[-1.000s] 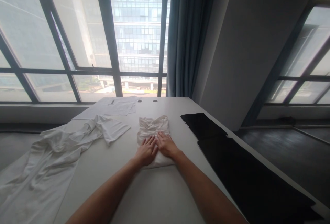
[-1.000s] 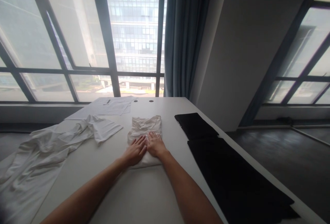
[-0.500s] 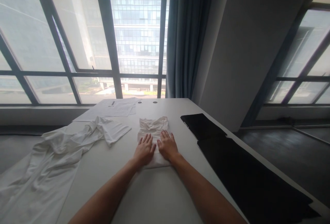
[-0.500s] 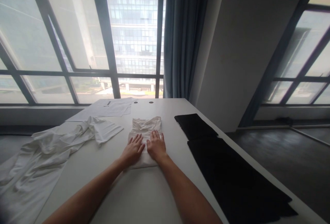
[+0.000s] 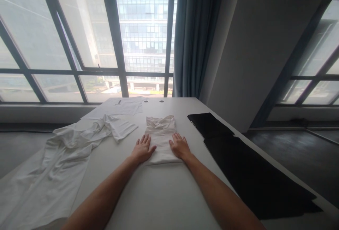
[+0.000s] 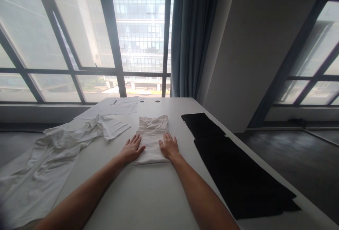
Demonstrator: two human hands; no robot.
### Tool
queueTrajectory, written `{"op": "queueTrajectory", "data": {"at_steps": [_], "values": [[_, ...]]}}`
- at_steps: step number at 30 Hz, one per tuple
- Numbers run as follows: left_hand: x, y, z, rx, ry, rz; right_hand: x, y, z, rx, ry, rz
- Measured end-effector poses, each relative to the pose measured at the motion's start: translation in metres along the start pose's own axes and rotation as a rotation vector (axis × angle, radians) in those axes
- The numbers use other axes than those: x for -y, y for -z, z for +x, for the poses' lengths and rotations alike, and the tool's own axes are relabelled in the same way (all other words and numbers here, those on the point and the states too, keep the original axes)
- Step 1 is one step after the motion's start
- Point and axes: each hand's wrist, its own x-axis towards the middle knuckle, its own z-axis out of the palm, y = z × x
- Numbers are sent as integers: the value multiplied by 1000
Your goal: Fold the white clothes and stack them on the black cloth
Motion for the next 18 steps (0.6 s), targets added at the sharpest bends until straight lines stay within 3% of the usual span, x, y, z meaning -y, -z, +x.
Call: {"op": "queueTrajectory", "data": {"at_steps": [3, 6, 8, 10, 14, 18], "values": [[-9, 14, -13, 127, -273, -84, 2, 24, -9, -25, 139, 58], [-21, 34, -25, 201, -460, -111, 12, 52, -18, 262, 258, 86], [-27, 47, -30, 189, -460, -66, 21, 67, -24, 436, 264, 8], [-32, 58, -33, 167, -423, 6, 30, 76, -29, 498, 212, -123], [-34, 68, -34, 160, -359, 71, 41, 84, -36, 459, 158, -283], [-27, 70, -31, 25, -348, 1, 39, 92, -33, 393, 181, -232]]}}
